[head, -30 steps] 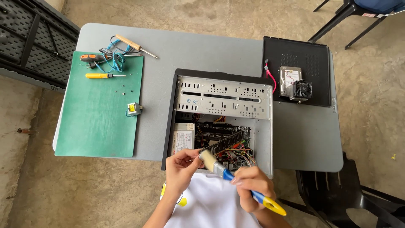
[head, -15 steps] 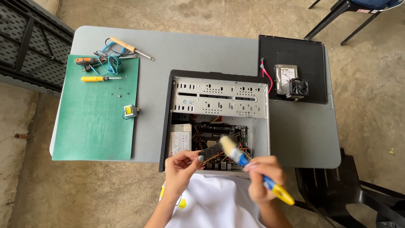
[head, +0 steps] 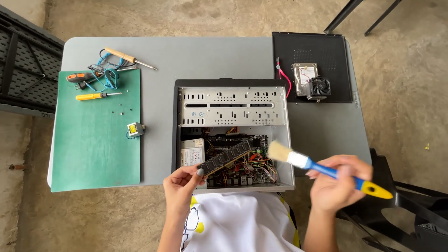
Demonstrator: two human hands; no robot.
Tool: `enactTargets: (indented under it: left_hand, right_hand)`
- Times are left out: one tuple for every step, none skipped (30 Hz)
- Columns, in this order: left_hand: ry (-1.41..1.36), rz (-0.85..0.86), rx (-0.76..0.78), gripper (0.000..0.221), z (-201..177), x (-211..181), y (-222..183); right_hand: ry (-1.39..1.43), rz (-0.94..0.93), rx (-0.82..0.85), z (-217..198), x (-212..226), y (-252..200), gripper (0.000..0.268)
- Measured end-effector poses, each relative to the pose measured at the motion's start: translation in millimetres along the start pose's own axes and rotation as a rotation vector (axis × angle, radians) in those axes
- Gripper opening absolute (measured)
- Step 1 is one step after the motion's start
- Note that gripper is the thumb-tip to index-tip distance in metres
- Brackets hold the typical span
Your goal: Disconnecting cables and unscrewing the power supply unit from a computer case.
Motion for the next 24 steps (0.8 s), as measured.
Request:
enactTargets:
  left_hand:
    - [-0.002, 0.001, 0.003, 0.007, -1.9, 0.9, 1.6]
    - [0.003, 0.006, -0.005, 0.007, -4.1, 1.5, 3.2]
    - [0.008, 0.012, -0.016, 0.007, -6.9, 2.2, 4.2]
    - [0.006, 0.013, -0.017, 0.007, -8.3, 3.4, 5.1]
    - [0.006, 0.022, -0.004, 0.008, -9.4, 4.4, 5.2]
    - [0.006, 0.032, 0.010, 0.009, -10.5, 5.6, 5.4]
    - [0.006, 0.032, 0.006, 0.009, -10.0, 6.9, 5.6]
    - [-0.006, 0.022, 0.005, 0.010, -9.4, 8.6, 5.8]
    - [-0.015, 0.013, 0.003, 0.013, -9.6, 9.8, 5.8]
    - [-0.014, 0.012, -0.001, 0.013, -7.8, 9.4, 5.2]
    - [-0.020, 0.026, 0.017, 0.009, -6.0, 8.6, 4.2]
    - [-0.026, 0.040, 0.036, 0.008, -4.1, 7.7, 3.1]
    - [-0.023, 0.041, 0.032, 0.008, -5.0, 8.9, 2.6]
    - [-0.030, 0.013, 0.028, 0.009, -5.6, 10.6, 2.1]
    - [-0.037, -0.014, 0.028, 0.012, -5.4, 12.3, 2.8]
    - [-0.035, -0.011, 0.027, 0.012, -6.3, 13.0, 2.8]
    - [-0.039, -0.022, 0.030, 0.012, -7.0, 14.1, 2.5]
    - [-0.043, -0.032, 0.032, 0.013, -7.6, 15.3, 2.4]
    - [-0.040, -0.035, 0.035, 0.013, -6.6, 13.8, 1.2]
    - [-0.025, -0.045, 0.041, 0.010, -5.5, 12.5, -0.1]
    - [-0.010, -0.053, 0.048, 0.008, -4.4, 10.8, -0.5]
    - [-0.007, -0.053, 0.052, 0.008, -4.4, 10.4, -0.8]
    - [-0.014, -0.023, 0.112, 0.007, -3.7, 9.4, -1.4]
    - [-0.021, 0.007, 0.172, 0.007, -3.0, 8.3, -1.9]
  right_hand:
    - [-0.001, -0.003, 0.000, -6.7, -0.3, 5.5, 0.014]
    - [-0.043, 0.036, -0.095, -15.0, -1.2, 10.8, 0.021]
    - [-0.083, 0.077, -0.187, -22.9, -2.5, 15.8, 0.030]
    - [-0.083, 0.075, -0.184, -27.8, -5.3, 16.5, 0.030]
    - [-0.100, 0.098, -0.184, -33.0, -8.3, 17.1, 0.031]
    - [-0.117, 0.121, -0.183, -38.2, -11.4, 17.7, 0.033]
    - [-0.116, 0.123, -0.180, -39.3, -16.6, 16.3, 0.033]
    - [-0.173, 0.123, -0.149, -40.0, -21.7, 14.9, 0.032]
    - [-0.230, 0.124, -0.119, -40.4, -26.9, 12.7, 0.033]
    - [-0.228, 0.127, -0.117, -40.8, -29.8, 11.4, 0.033]
    - [-0.270, 0.106, -0.034, -39.4, -32.5, 9.8, 0.039]
    - [-0.311, 0.085, 0.050, -38.0, -35.0, 8.1, 0.044]
    - [-0.307, 0.088, 0.051, -30.2, -30.6, 4.7, 0.044]
    - [-0.225, 0.107, 0.133, -20.9, -26.5, 1.4, 0.040]
    - [-0.143, 0.124, 0.212, -11.7, -22.4, -1.2, 0.036]
    - [-0.140, 0.124, 0.212, -7.2, -20.8, -4.6, 0.036]
    - [-0.144, 0.138, 0.303, -1.7, -18.7, -8.8, 0.031]
    - [-0.149, 0.151, 0.395, 3.8, -16.8, -13.1, 0.028]
    - [-0.151, 0.154, 0.390, 10.4, -9.2, -12.2, 0.028]
    - [-0.260, 0.116, 0.501, 19.0, -1.3, -11.9, 0.016]
    - [-0.368, 0.076, 0.611, 28.3, 5.9, -11.4, 0.013]
    - [-0.368, 0.077, 0.606, 29.0, 3.1, -11.9, 0.013]
    - [-0.393, 0.135, 0.674, 30.7, -0.9, -13.4, 0.017]
    - [-0.418, 0.195, 0.741, 32.5, -4.9, -15.2, 0.023]
Point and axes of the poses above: each hand's wrist, its own y-axis towards the middle knuckle, its own z-axis out of the palm, x = y × z, the point moved 2 cm from there along y, towards the middle knuckle, and after that the axes turned 4 degrees about x, right-handed, at the moved point
